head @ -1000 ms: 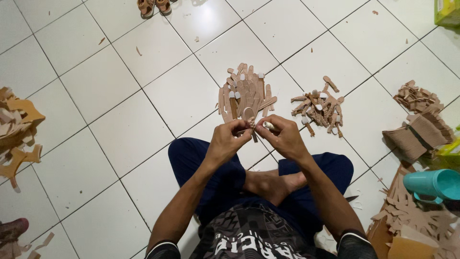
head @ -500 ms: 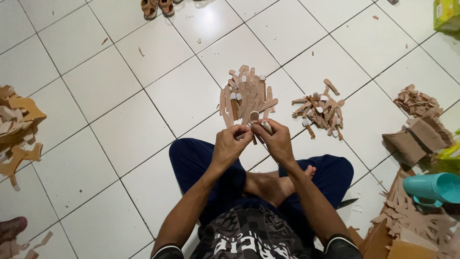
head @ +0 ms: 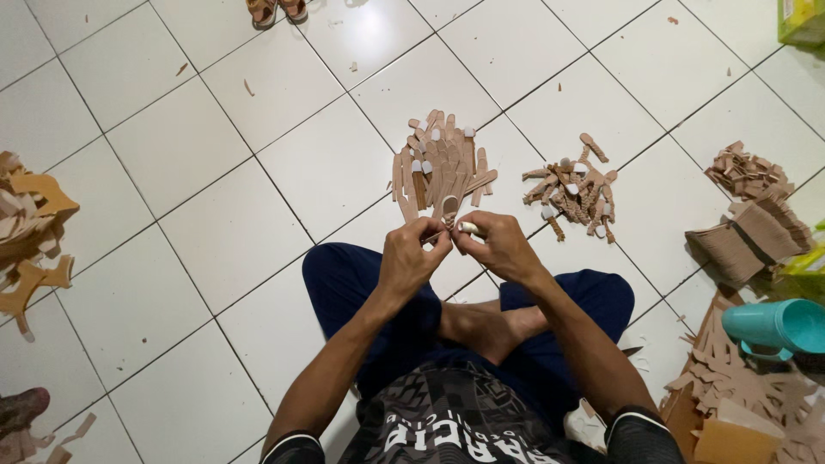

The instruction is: The person sits on the floor and repeatedly picks up small wooden pieces and white cylindrical inserts, then presses them together to form assembled units. The person places the finished assemblies into a growing pile on the floor.

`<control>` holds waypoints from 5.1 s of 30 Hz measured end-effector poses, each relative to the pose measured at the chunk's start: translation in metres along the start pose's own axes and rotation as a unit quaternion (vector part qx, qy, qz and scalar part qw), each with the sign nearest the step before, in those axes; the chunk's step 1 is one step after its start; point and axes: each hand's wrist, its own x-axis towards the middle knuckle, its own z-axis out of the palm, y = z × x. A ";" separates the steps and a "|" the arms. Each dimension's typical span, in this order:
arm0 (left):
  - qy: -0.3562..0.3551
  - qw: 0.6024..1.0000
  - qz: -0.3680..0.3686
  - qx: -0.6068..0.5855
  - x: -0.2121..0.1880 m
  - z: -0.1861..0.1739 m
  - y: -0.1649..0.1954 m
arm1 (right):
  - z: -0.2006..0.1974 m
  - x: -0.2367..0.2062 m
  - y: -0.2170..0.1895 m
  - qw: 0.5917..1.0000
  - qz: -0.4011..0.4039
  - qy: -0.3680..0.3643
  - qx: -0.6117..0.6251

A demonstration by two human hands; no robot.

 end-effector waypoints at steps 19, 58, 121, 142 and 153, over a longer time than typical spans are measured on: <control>-0.126 0.963 -0.184 -0.153 0.001 -0.006 -0.016 | 0.015 -0.012 0.003 0.958 0.082 0.065 0.266; 0.024 0.997 -0.048 -0.059 -0.022 0.012 -0.018 | 0.029 -0.027 0.007 0.982 -0.142 0.114 -0.059; -0.063 0.957 -0.143 -0.243 -0.009 0.017 -0.022 | 0.024 -0.020 0.003 0.950 0.119 0.144 0.251; -0.079 0.969 -0.155 -0.176 -0.012 0.002 -0.013 | 0.000 -0.017 0.007 0.998 -0.043 0.025 0.028; -0.024 0.955 -0.170 -0.243 -0.013 0.022 -0.023 | 0.026 -0.022 0.016 0.966 0.127 0.065 0.215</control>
